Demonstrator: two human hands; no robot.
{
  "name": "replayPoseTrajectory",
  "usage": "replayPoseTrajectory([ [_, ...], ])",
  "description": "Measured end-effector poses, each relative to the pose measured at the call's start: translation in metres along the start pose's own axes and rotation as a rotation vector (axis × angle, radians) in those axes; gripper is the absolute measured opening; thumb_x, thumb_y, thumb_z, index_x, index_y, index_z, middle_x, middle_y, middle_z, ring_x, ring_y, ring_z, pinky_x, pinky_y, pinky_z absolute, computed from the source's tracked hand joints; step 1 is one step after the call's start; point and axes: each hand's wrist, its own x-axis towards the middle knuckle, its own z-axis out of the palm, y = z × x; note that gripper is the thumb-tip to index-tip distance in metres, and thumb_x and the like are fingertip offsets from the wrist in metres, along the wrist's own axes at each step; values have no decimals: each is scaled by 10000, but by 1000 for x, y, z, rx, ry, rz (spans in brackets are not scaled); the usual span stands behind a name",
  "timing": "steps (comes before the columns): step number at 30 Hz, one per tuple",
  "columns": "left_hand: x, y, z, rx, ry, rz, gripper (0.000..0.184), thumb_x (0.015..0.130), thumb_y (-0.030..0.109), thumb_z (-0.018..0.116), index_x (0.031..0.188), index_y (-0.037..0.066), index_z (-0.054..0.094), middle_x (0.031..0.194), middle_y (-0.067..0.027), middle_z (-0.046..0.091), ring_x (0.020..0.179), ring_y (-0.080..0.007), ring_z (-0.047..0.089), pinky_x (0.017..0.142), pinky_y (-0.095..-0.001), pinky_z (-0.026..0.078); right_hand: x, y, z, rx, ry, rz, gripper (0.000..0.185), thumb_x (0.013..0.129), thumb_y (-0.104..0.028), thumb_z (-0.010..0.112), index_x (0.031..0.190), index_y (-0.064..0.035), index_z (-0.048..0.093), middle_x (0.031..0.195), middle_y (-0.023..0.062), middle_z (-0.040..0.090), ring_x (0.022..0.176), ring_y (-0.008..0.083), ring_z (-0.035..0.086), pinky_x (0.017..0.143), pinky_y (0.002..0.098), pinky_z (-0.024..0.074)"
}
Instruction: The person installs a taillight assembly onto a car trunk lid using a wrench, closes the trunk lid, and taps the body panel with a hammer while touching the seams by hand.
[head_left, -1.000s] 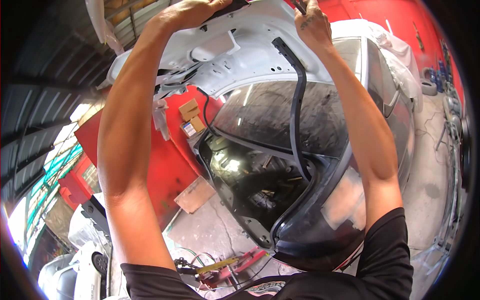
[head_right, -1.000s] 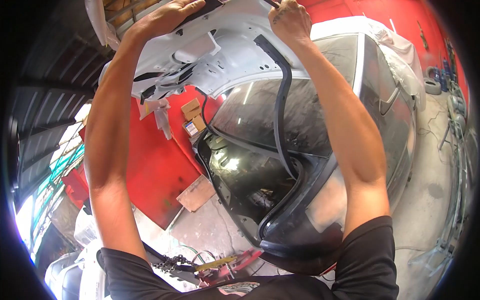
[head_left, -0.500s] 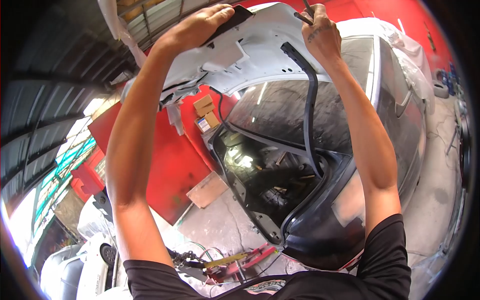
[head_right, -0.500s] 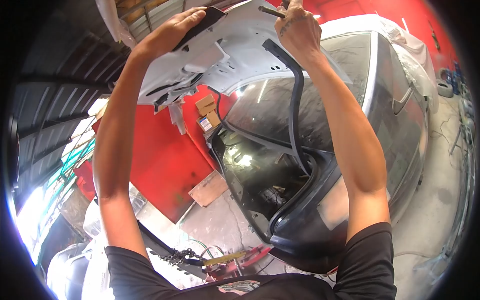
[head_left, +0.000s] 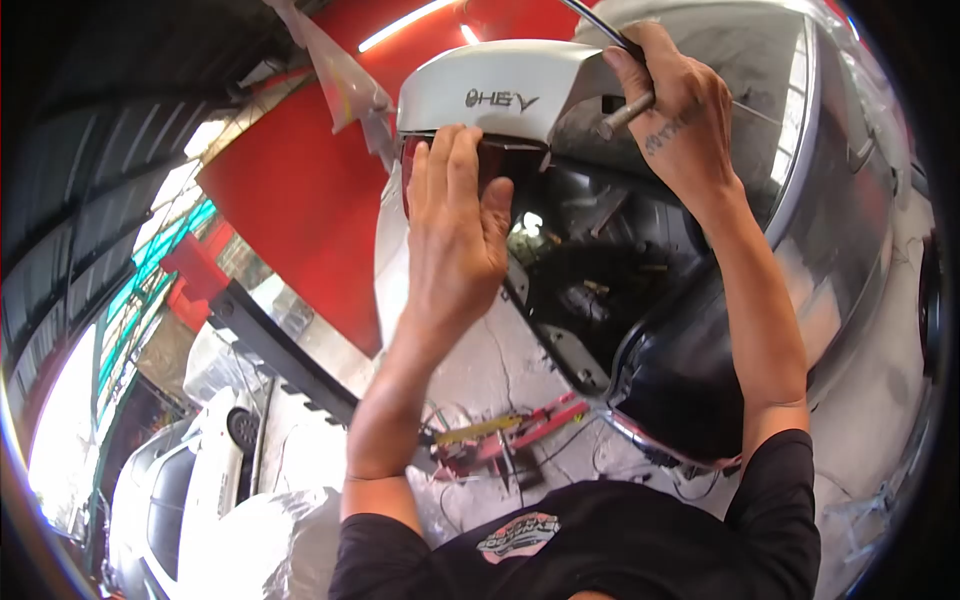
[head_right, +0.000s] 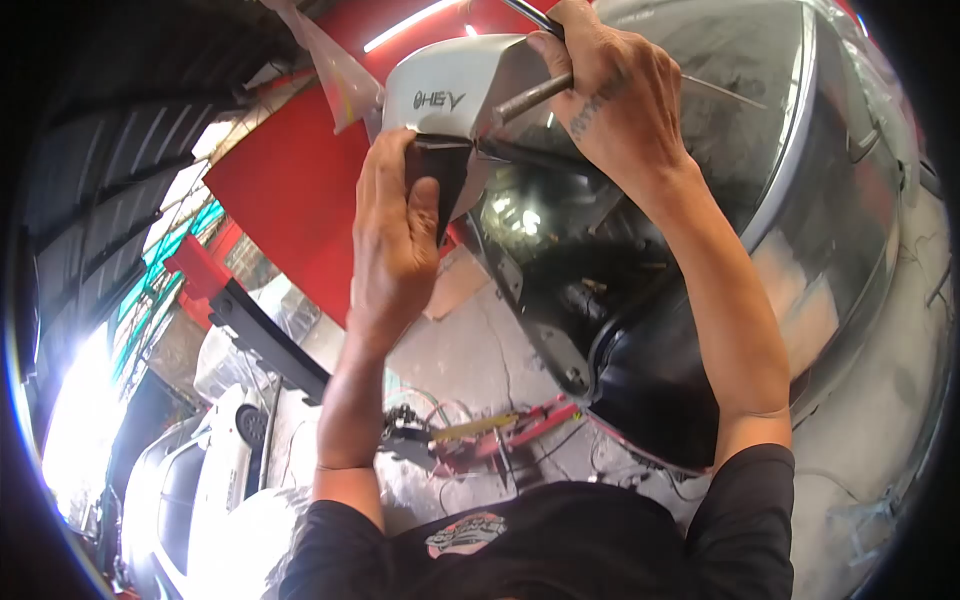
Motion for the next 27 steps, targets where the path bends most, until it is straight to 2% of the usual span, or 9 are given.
replayPoseTrajectory([
  [2,-34,7,12,-21,-13,-49,462,1023,167,557,1418,-41,435,1430,-298,474,1346,-487,429,1198,-581,271,-22,-4,-4,-16,-19,-71,176,1015,-222,656,1104,-71,670,758,124,682,734,324,691,698,396,518],
  [5,-67,15,25,0,17,-82,488,996,114,568,1433,-38,416,1440,-295,454,1340,-528,409,1186,-600,273,-48,-10,-12,40,2,-164,138,904,-53,668,1002,-5,584,764,174,664,698,368,695,664,441,538],
  [9,-82,17,41,46,44,-89,522,953,54,597,1435,-32,416,1448,-281,445,1317,-568,391,1150,-597,303,-63,-12,-3,112,160,-278,151,913,-116,701,969,-22,597,713,170,641,638,385,645,619,440,505],
  [13,-69,22,30,58,74,-73,492,950,60,612,1410,1,447,1422,-262,460,1286,-517,415,1090,-588,346,-55,-11,-8,118,55,-179,118,938,-128,667,966,-45,587,689,181,607,648,401,637,622,454,506],
  [16,-60,18,30,29,89,-106,367,1065,144,499,1417,41,494,1474,-219,466,1359,-406,447,1132,-475,369,-44,-8,-11,84,40,-180,112,936,-118,662,980,-49,585,687,181,604,666,415,636,640,473,506],
  [19,-61,10,24,-89,-5,-111,510,1037,244,584,1484,47,434,1519,-233,397,1430,-506,318,1187,-553,276,-46,-8,-13,93,32,-155,124,925,-106,670,997,-51,585,710,182,613,692,425,638,666,485,509],
  [23,-62,3,14,-163,-80,-123,610,1064,407,537,1542,53,403,1589,-227,344,1500,-482,260,1226,-531,227,-47,-11,-13,95,51,-164,132,919,-96,673,1002,-50,582,739,187,623,715,426,641,680,489,509],
  [25,-62,-1,6,-497,1,-105,693,1066,527,476,1568,58,388,1632,-224,300,1520,-443,266,1236,-520,206,-44,-17,-19,47,28,-153,135,918,-93,673,1003,-47,580,756,189,628,734,424,644,686,485,511],
  [27,-80,3,-6,-449,12,-163,710,1080,548,409,1556,21,396,1629,-229,317,1526,-415,279,1240,-508,202,-46,-14,-14,54,42,-156,131,917,-91,674,997,-46,580,757,188,630,734,424,644,685,483,511],
])
